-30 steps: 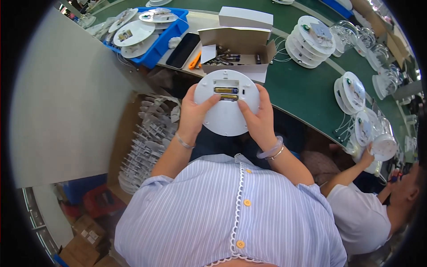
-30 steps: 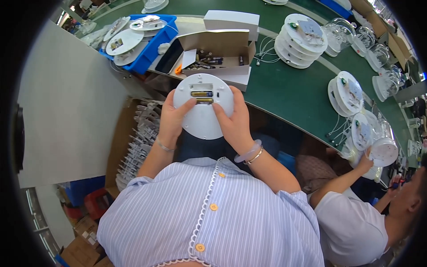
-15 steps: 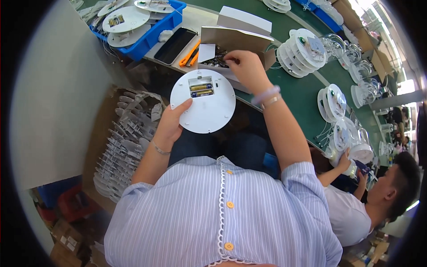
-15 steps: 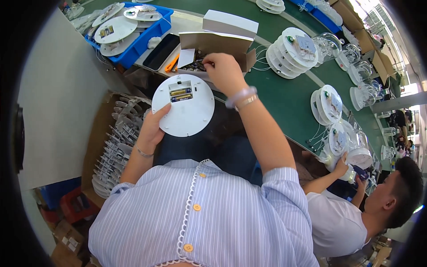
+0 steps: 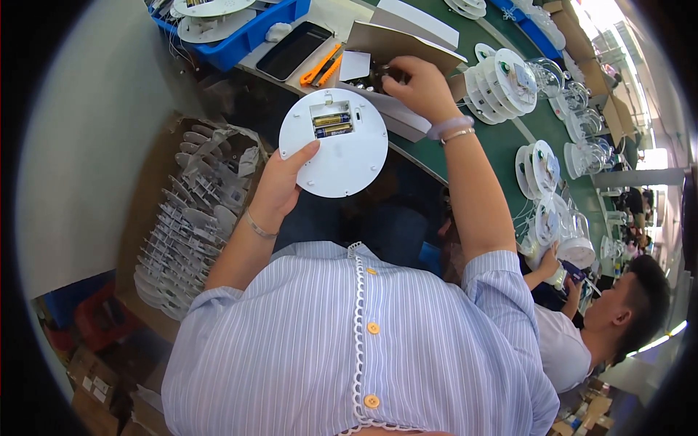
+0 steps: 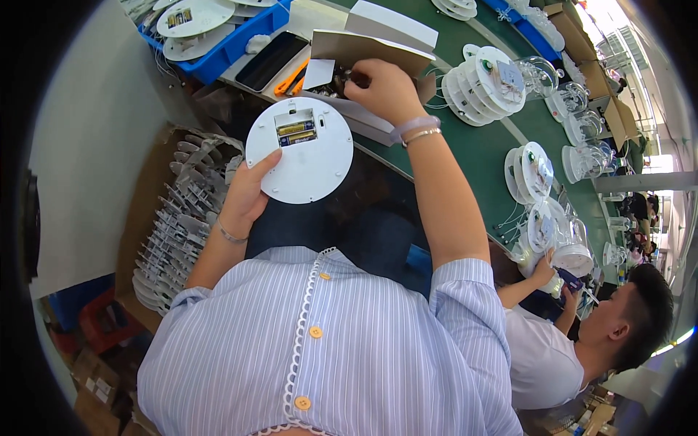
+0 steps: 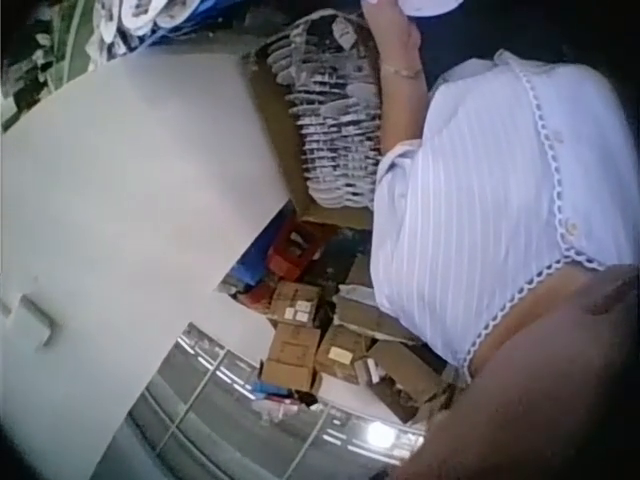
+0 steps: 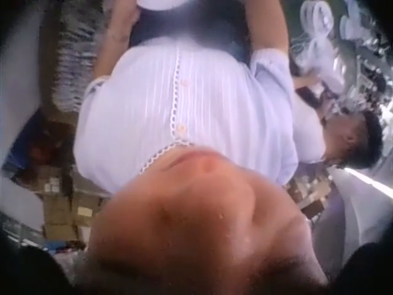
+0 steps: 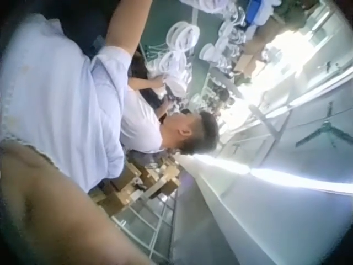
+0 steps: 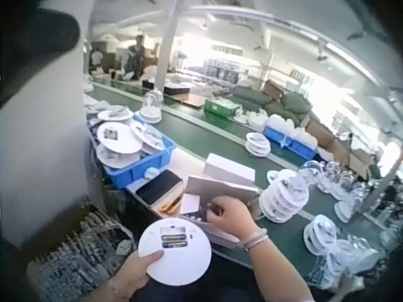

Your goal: Assembling battery compartments and testing light components at a factory workstation.

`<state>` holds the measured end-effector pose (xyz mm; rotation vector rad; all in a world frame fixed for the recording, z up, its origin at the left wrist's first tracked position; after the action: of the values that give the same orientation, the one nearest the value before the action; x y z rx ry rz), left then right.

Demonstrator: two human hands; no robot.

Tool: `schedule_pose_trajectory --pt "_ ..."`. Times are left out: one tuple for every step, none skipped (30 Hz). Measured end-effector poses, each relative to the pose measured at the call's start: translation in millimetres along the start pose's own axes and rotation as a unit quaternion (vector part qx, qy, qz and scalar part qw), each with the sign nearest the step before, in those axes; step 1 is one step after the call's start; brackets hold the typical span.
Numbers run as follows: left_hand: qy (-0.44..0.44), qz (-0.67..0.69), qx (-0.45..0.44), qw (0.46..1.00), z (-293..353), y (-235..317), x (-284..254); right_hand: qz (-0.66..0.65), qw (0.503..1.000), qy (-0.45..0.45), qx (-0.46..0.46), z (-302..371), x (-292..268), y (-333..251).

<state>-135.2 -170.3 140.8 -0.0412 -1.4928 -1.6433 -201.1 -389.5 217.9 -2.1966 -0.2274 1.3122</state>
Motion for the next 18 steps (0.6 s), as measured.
schedule_pose_trajectory --pt "0.000 0.002 -0.001 1.000 0 0 2 -0.055 0.998 -0.005 0.039 4 -2 -3" --pt "0.003 -0.010 -0.008 1.000 2 1 4 -0.054 0.998 -0.008 0.040 9 -5 -12" --pt "0.006 -0.022 -0.016 1.000 4 1 6 -0.082 0.996 0.005 0.038 16 -7 -24" --pt "0.006 -0.019 -0.016 1.000 5 0 7 -0.110 0.993 0.016 0.035 23 -8 -34" --pt "0.000 -0.018 -0.014 1.000 5 0 9 -0.103 0.994 0.004 0.023 30 -7 -41" --pt "-0.006 -0.016 -0.011 1.000 4 0 11 -0.090 0.995 0.000 -0.033 35 -7 -48" --pt "-0.008 -0.015 -0.013 1.000 4 -1 14 -0.058 0.996 -0.011 -0.063 40 -7 -51" --pt "-0.006 -0.035 -0.009 0.999 4 -2 17 -0.027 0.995 -0.022 -0.093 44 -5 -54" --pt "-0.003 -0.056 -0.005 0.998 4 -3 20 -0.025 0.995 -0.022 -0.091 48 -3 -56" --pt "-0.005 -0.056 -0.007 0.998 5 -5 22 -0.030 0.997 -0.012 -0.077 52 -1 -59" --pt "-0.028 -0.075 0.009 0.997 6 -7 25 -0.036 0.997 -0.002 -0.062 55 1 -61" --pt "-0.051 -0.095 0.025 0.994 7 -9 28 -0.035 0.998 -0.001 -0.061 58 3 -63" --pt "-0.053 -0.094 0.021 0.994 7 -10 31 -0.017 0.997 -0.001 -0.069 58 4 -64" --pt "-0.054 -0.130 0.021 0.990 9 -11 34 0.001 0.997 -0.002 -0.078 59 5 -65" --pt "-0.055 -0.166 0.021 0.984 10 -12 37 0.030 0.994 -0.016 -0.100 61 5 -65" --pt "-0.055 -0.166 0.022 0.984 12 -11 38 0.030 0.994 -0.015 -0.100 64 6 -66" --pt "-0.060 -0.150 0.011 0.987 13 -11 40 0.040 0.994 -0.014 -0.098 66 7 -67" --pt "-0.064 -0.133 0.000 0.989 15 -10 40 0.049 0.994 -0.014 -0.095 68 7 -67"
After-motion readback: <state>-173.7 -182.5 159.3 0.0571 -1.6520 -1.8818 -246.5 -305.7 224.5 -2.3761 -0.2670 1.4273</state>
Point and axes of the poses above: each hand's wrist, its own z-axis away from the middle knuckle, its own x-axis out of the palm, y = z × x, the point moved 2 cm from there along -z, towards the middle knuckle, and after that the axes turned 7 degrees about -z, right-handed, at the moved point
